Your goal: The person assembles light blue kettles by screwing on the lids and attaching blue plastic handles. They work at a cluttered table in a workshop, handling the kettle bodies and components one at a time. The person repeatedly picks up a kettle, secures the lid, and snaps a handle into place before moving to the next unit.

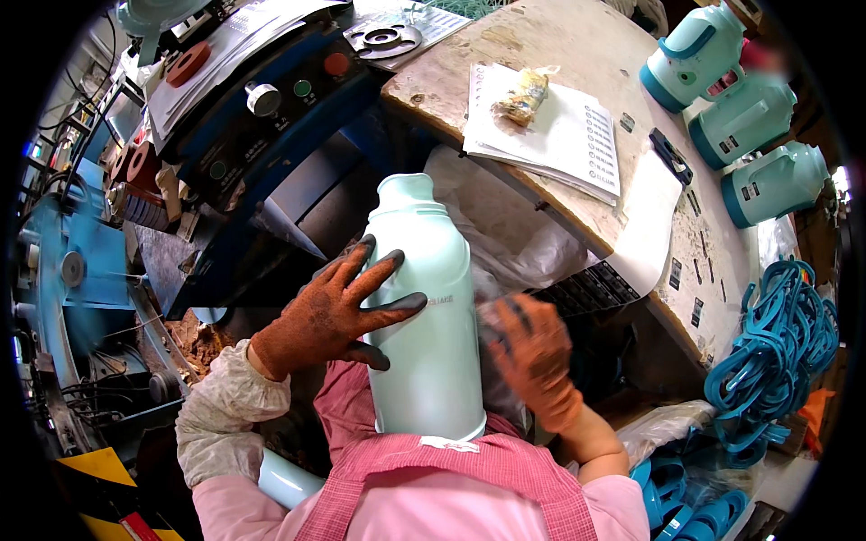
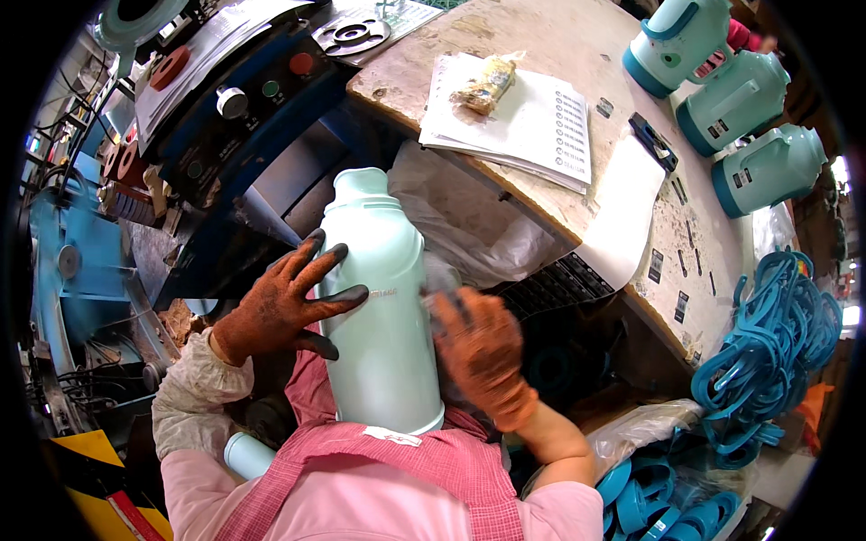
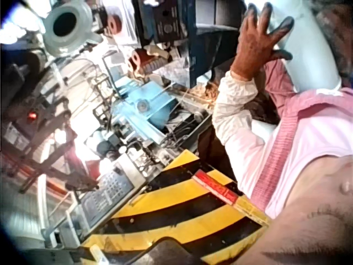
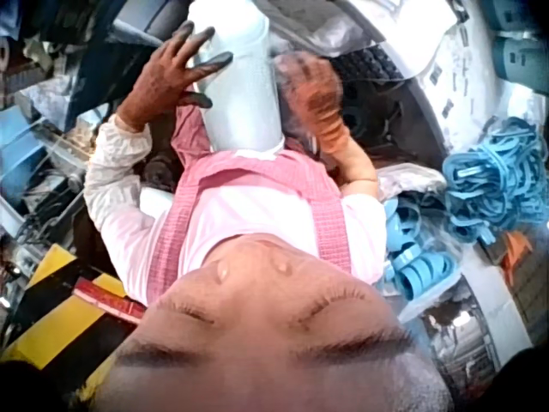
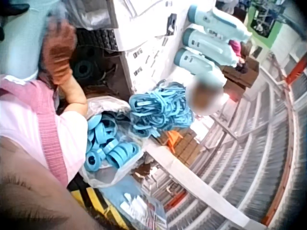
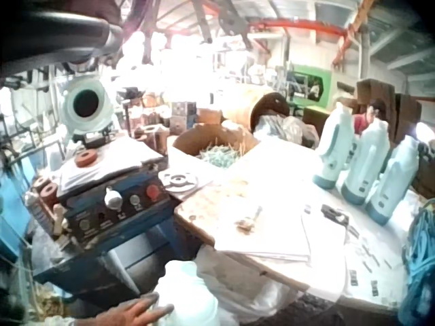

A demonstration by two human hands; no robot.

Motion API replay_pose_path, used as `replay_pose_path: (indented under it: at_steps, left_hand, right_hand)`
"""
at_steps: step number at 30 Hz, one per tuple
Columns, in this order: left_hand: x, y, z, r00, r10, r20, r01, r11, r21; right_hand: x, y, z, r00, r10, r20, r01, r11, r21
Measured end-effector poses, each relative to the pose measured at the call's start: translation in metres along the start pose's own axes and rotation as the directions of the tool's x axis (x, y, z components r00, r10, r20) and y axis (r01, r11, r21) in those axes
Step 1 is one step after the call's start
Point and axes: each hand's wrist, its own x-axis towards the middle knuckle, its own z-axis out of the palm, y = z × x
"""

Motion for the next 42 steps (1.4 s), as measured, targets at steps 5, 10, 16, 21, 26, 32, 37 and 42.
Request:
replay_pose_path:
  at_steps: [5, 10, 16, 21, 26, 32, 37, 42]
  left_hand:
    - [0.025, 0.019, -0.019, 0.993, 0.021, 0.117, -0.04, 0.986, 0.163]
    - [0.069, 0.047, -0.032, 0.954, 0.03, 0.297, -0.131, 0.936, 0.326]
    - [0.061, 0.066, -0.044, 0.932, 0.222, 0.288, -0.322, 0.871, 0.372]
    - [0.044, -0.04, -0.118, 0.883, 0.13, -0.45, 0.198, 0.767, 0.61]
    - [0.028, -0.154, -0.242, 0.743, -0.165, -0.649, 0.656, 0.374, 0.656]
    - [0.024, -0.03, -0.205, 0.841, 0.121, -0.527, 0.47, 0.319, 0.823]
    - [0.008, 0.093, -0.105, 0.897, 0.231, -0.377, 0.265, 0.402, 0.876]
    - [0.038, 0.132, 0.016, 0.982, 0.102, -0.161, -0.032, 0.921, 0.389]
  right_hand:
    - [0.07, 0.103, -0.019, 0.952, 0.154, -0.265, -0.206, 0.962, -0.178]
    - [0.18, 0.146, 0.012, 0.864, -0.258, -0.433, 0.162, 0.955, -0.247]
    - [0.257, 0.036, 0.06, 0.435, -0.248, 0.865, 0.2, 0.964, 0.176]
    - [0.237, 0.027, -0.074, 0.485, -0.389, 0.783, -0.227, 0.808, 0.543]
    - [0.204, 0.027, -0.216, 0.788, -0.567, 0.24, 0.398, 0.766, 0.504]
    - [0.205, 0.062, -0.221, 0.83, -0.288, -0.478, 0.496, 0.775, 0.393]
    - [0.262, 0.055, -0.174, 0.58, -0.35, -0.736, 0.648, 0.745, 0.157]
    - [0.27, -0.038, -0.138, 0.378, -0.505, -0.776, 0.794, 0.607, -0.008]
